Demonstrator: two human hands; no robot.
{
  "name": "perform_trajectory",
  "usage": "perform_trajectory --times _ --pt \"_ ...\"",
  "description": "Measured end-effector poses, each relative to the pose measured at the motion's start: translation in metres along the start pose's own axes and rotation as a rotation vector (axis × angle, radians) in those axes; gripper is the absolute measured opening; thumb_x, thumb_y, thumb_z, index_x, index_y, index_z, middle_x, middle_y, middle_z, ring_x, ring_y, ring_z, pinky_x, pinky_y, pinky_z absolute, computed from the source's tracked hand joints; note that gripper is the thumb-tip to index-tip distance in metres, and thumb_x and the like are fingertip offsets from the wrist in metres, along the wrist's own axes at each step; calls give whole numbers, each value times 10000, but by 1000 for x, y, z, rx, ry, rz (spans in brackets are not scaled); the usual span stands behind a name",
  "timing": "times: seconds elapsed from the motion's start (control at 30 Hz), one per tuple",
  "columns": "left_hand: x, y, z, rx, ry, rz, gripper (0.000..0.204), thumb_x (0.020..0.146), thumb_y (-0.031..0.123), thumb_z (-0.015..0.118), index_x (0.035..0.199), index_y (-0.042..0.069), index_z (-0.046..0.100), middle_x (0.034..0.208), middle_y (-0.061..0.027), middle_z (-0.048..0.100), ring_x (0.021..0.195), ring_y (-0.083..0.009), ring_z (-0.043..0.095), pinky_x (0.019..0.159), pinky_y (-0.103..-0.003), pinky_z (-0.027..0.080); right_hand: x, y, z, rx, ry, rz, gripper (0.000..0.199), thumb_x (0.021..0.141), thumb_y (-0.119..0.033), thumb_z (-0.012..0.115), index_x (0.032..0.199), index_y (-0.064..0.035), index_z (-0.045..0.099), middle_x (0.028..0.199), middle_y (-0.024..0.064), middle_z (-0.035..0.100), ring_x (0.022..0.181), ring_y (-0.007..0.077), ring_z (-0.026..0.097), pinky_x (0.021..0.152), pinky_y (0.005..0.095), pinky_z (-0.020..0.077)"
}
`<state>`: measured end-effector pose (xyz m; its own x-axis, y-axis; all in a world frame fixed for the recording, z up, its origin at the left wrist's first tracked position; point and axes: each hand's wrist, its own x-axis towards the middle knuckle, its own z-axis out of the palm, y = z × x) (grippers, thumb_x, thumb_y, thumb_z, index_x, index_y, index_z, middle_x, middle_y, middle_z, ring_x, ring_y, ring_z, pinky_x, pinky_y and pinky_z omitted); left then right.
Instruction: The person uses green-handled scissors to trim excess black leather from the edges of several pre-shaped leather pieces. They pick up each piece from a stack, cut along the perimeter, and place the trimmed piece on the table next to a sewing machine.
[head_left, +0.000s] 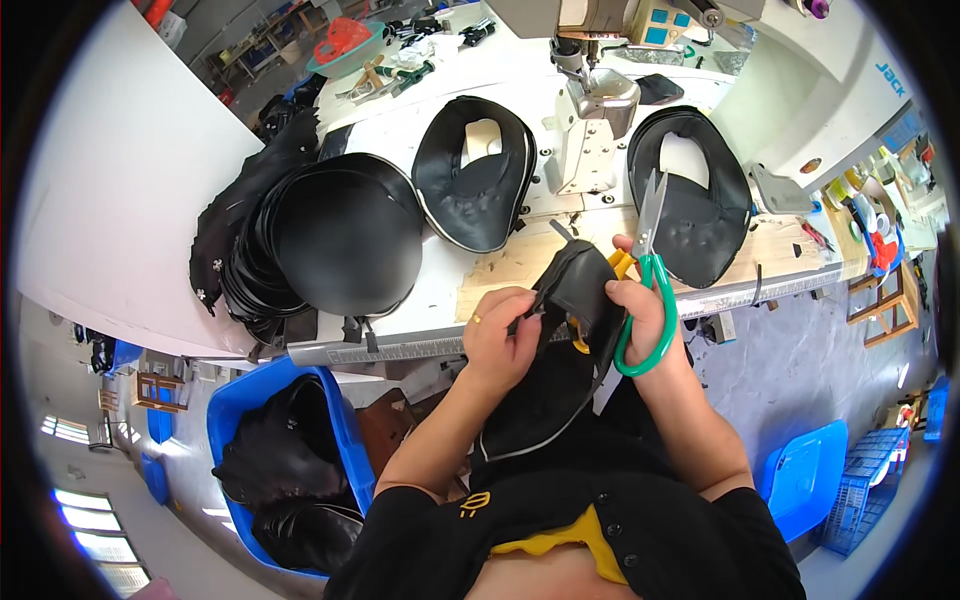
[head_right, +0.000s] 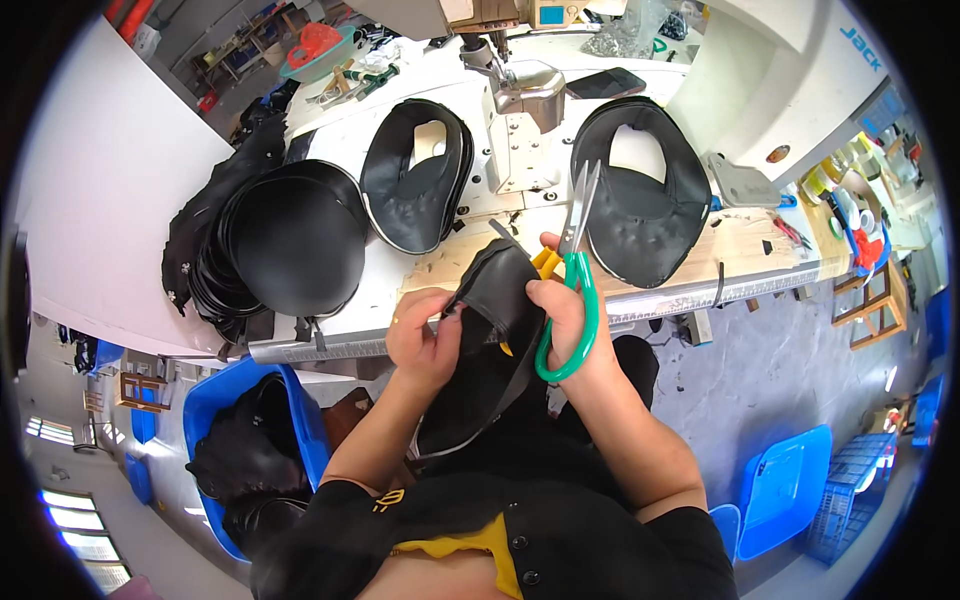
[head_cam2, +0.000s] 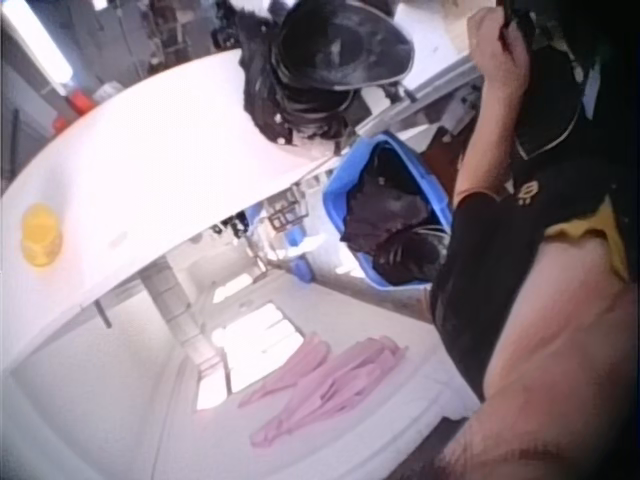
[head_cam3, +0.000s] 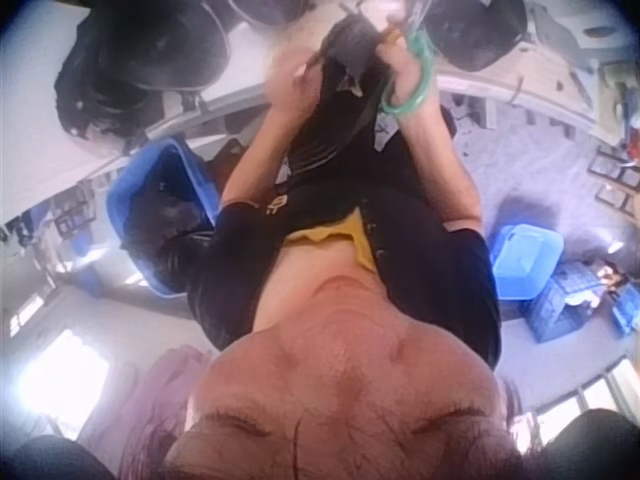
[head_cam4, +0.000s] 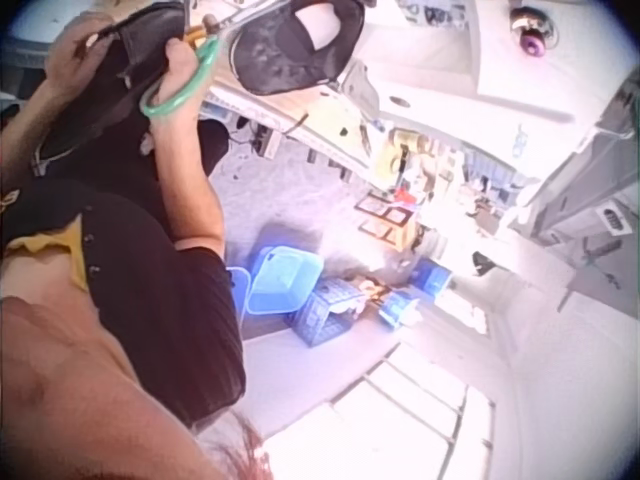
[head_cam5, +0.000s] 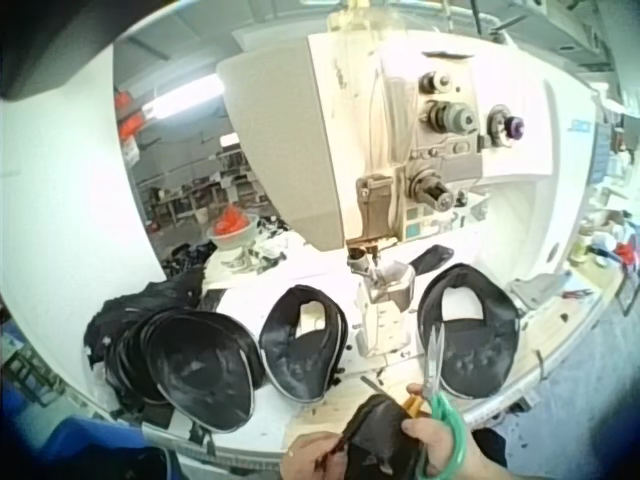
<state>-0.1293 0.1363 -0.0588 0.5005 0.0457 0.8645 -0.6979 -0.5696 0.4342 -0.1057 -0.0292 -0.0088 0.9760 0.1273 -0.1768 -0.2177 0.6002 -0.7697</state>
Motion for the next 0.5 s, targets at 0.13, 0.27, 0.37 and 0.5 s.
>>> perform_trajectory --times 0.13,0.27,0.37,0.5 --pt "14 12 -21 24 -15 56 304 666 -107 605 953 -8 621 876 -143 608 731 -252 601 647 -301 499 -4 6 5 -87 -65 51 495 737 7 516 1227 -28 455 904 39 461 776 108 448 753 243 393" --pt "24 14 -41 55 -105 119 388 606 -94 616 975 19 657 871 -94 582 716 -235 585 620 -303 483 4 8 12 -409 -137 -175 504 736 79 499 1221 -51 463 835 6 443 761 71 421 681 215 384" --pt "38 17 -57 131 -171 190 370 604 -60 656 963 30 659 847 -64 553 687 -223 565 573 -317 452 14 14 18 -488 -147 -349 514 754 114 559 1226 -57 450 797 -6 438 710 62 430 615 206 390" --pt "38 8 -51 215 -315 119 309 613 -32 696 911 34 645 845 -66 562 689 -229 570 575 -324 455 14 21 10 -700 -177 -655 511 781 112 572 1239 -47 412 760 2 438 631 59 432 543 198 384"
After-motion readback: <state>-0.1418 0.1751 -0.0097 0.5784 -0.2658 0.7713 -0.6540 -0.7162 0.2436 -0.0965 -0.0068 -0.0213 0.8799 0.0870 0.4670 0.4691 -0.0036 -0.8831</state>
